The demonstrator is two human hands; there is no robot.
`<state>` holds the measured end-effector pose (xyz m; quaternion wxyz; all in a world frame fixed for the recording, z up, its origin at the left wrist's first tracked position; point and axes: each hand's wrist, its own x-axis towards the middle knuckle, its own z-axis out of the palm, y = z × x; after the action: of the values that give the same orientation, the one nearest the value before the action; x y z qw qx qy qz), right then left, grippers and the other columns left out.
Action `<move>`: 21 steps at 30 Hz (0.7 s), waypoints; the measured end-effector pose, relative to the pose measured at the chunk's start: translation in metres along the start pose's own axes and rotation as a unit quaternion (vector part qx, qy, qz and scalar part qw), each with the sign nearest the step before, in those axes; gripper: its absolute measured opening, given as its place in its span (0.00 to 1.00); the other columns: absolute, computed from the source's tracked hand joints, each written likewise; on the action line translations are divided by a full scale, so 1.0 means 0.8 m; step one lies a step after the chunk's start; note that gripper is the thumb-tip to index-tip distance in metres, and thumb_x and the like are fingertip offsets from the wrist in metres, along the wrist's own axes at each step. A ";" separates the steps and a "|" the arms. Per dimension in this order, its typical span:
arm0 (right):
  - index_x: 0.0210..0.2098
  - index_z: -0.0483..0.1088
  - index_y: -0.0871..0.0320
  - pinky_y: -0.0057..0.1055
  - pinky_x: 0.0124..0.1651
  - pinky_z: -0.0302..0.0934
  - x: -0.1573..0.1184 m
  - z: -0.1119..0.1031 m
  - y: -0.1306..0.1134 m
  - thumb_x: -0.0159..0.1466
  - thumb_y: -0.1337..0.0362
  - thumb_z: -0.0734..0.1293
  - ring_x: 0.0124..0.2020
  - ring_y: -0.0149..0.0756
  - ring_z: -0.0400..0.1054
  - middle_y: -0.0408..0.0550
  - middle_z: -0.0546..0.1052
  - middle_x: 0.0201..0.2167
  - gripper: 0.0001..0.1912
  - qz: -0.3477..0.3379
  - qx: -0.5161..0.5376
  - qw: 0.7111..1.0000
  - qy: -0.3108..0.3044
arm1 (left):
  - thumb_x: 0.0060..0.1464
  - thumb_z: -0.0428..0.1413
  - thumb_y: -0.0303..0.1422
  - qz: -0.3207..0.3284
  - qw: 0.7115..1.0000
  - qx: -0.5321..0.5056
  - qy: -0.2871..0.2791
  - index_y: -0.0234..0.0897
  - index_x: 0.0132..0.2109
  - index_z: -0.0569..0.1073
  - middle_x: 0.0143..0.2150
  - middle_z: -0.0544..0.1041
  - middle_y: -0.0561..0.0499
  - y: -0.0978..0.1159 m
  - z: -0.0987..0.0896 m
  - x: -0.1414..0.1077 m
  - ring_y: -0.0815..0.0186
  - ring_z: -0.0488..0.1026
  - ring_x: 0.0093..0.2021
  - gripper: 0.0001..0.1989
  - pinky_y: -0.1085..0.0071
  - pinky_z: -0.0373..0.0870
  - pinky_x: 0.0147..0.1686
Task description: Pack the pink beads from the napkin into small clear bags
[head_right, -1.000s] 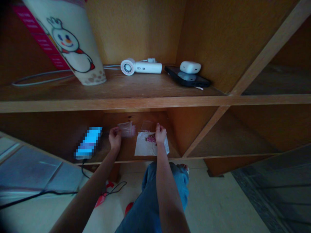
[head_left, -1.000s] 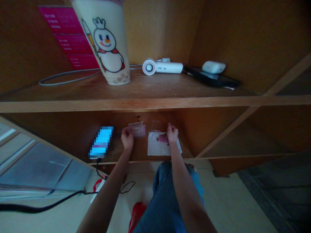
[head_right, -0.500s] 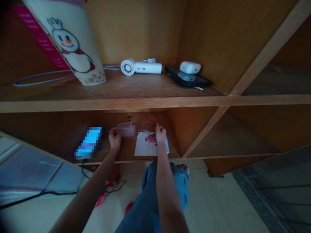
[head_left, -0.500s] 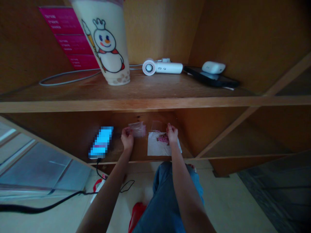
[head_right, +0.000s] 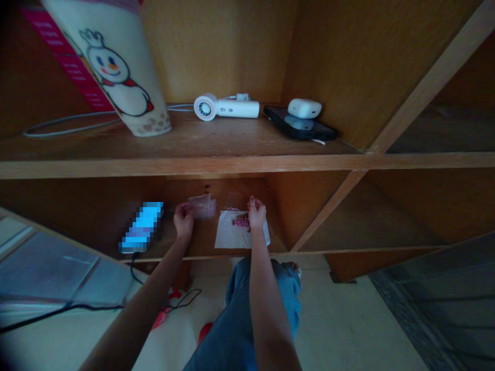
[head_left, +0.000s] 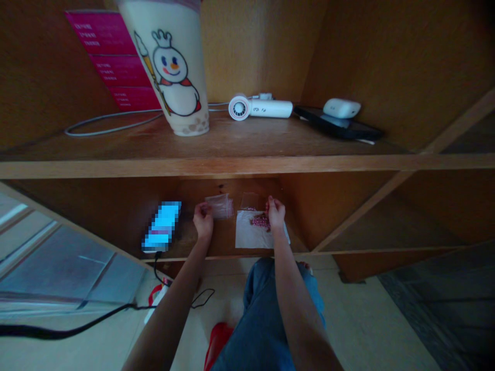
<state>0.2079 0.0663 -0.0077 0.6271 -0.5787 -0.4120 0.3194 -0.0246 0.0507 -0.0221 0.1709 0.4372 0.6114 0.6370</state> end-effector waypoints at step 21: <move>0.29 0.68 0.59 0.30 0.28 0.60 0.085 -0.033 0.000 0.53 0.56 0.63 0.24 0.33 0.65 0.45 0.72 0.22 0.12 0.013 -0.057 0.998 -0.031 | 0.45 0.52 0.29 -0.009 1.000 -0.010 0.001 0.36 0.38 0.68 0.32 0.72 0.50 0.003 0.001 -0.001 0.65 0.71 0.32 0.09 0.70 0.67 0.35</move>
<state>0.2622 0.1135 0.0025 0.5759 -0.6088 -0.4408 0.3214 -0.0229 0.0499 -0.0204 0.1800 0.4293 0.6088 0.6424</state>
